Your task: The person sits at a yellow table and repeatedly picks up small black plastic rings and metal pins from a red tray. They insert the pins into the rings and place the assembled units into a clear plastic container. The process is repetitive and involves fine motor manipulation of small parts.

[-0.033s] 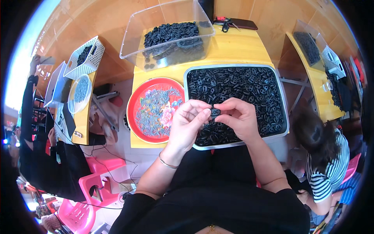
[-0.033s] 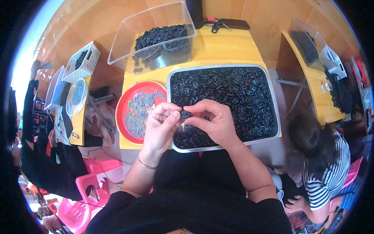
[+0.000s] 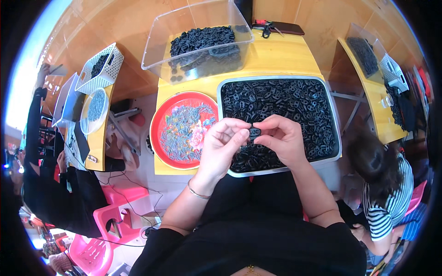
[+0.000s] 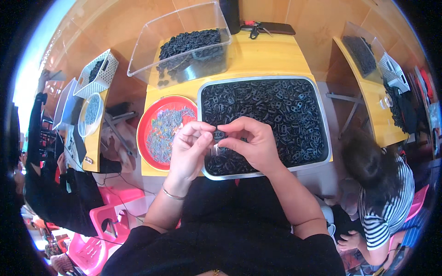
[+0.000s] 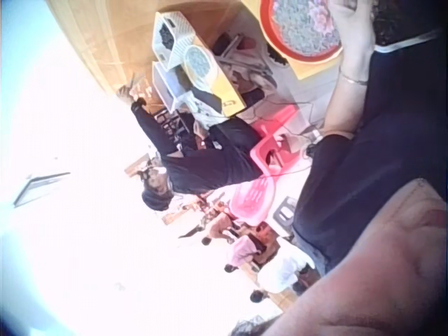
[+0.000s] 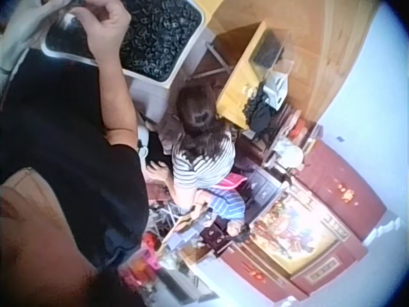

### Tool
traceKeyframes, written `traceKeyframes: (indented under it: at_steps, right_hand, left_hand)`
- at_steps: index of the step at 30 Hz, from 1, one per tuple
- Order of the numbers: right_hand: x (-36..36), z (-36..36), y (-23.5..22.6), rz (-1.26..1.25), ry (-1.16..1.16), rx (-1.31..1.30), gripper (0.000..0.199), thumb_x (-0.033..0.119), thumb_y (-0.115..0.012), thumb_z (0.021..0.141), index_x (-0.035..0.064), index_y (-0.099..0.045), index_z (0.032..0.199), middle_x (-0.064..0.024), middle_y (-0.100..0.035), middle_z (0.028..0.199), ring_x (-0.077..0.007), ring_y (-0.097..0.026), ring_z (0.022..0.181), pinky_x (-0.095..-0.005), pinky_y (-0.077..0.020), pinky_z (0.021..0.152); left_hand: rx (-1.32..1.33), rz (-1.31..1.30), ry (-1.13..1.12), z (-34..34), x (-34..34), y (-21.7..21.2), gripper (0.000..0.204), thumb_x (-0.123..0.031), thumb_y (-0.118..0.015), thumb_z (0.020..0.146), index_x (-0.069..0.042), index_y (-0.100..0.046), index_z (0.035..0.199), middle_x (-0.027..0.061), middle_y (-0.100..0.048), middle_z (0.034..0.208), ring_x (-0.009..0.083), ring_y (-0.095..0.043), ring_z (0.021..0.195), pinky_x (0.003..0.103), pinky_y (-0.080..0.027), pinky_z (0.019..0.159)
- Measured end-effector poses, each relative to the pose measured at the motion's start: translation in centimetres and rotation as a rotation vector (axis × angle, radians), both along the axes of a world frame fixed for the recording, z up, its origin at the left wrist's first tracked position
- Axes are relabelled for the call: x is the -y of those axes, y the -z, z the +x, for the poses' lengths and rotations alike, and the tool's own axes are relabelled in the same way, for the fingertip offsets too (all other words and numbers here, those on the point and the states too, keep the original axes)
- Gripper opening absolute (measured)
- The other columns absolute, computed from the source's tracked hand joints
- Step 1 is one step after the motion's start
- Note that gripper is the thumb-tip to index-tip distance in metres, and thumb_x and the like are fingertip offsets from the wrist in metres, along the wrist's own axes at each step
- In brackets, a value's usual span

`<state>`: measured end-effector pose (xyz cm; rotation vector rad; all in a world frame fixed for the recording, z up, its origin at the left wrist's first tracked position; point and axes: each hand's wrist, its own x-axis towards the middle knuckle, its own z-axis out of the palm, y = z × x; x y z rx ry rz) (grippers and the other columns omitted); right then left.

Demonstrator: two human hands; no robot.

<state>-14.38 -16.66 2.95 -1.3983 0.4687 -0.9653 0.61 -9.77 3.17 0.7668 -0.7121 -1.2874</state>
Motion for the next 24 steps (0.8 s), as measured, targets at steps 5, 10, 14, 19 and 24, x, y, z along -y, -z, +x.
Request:
traceKeyframes:
  at_steps: [5,10,14,19,24]
  right_hand:
    - [-0.1,0.1,-0.3,0.143,-0.027,0.076,0.025,-0.003,-0.069,0.071,0.0003,-0.062,0.095,-0.0035,-0.06,0.083,-0.0075,-0.057,0.075,-0.0198,-0.0463,0.067]
    - [-0.1,-0.3,-0.7,0.188,-0.113,0.068,0.024,-0.004,-0.066,0.074,-0.0009,-0.061,0.097,-0.0056,-0.062,0.088,-0.0097,-0.06,0.081,-0.0217,-0.0485,0.073]
    - [-0.3,-0.3,-1.1,0.196,-0.139,0.07,0.026,-0.004,-0.064,0.075,-0.0011,-0.06,0.1,-0.0073,-0.063,0.09,-0.0106,-0.06,0.082,-0.0221,-0.0488,0.075]
    - [-0.4,-0.4,-1.3,0.195,-0.144,0.061,0.026,-0.004,-0.064,0.075,-0.001,-0.06,0.101,-0.0071,-0.063,0.09,-0.0101,-0.06,0.082,-0.0217,-0.0487,0.074]
    - [-0.2,-0.3,-0.9,0.143,-0.125,0.08,0.024,-0.003,-0.064,0.076,-0.0005,-0.059,0.099,-0.0061,-0.062,0.087,-0.0088,-0.06,0.08,-0.0206,-0.0484,0.071]
  left_hand:
    - [0.226,-0.152,0.04,0.2,0.0,-0.6,0.032,0.007,-0.064,0.074,0.001,-0.056,0.104,0.0033,-0.058,0.086,0.0072,-0.055,0.08,0.02,-0.046,0.071]
    - [0.305,-0.185,0.057,1.1,0.0,-0.4,0.033,0.008,-0.066,0.072,0.002,-0.057,0.103,0.0037,-0.058,0.085,0.0089,-0.057,0.081,0.021,-0.047,0.071]
    - [0.311,-0.161,0.053,1.3,-0.1,-0.7,0.032,0.008,-0.066,0.072,0.002,-0.057,0.103,0.0041,-0.059,0.084,0.0091,-0.057,0.079,0.021,-0.047,0.07]
    - [0.316,-0.159,0.038,1.3,-0.1,-0.5,0.03,0.007,-0.065,0.073,0.002,-0.057,0.103,0.0046,-0.06,0.084,0.0085,-0.057,0.079,0.021,-0.047,0.07]
    - [0.447,-0.177,0.006,1.1,0.0,-0.6,0.033,0.006,-0.068,0.07,0.0,-0.059,0.101,0.0039,-0.059,0.083,0.0092,-0.057,0.079,0.021,-0.046,0.07]
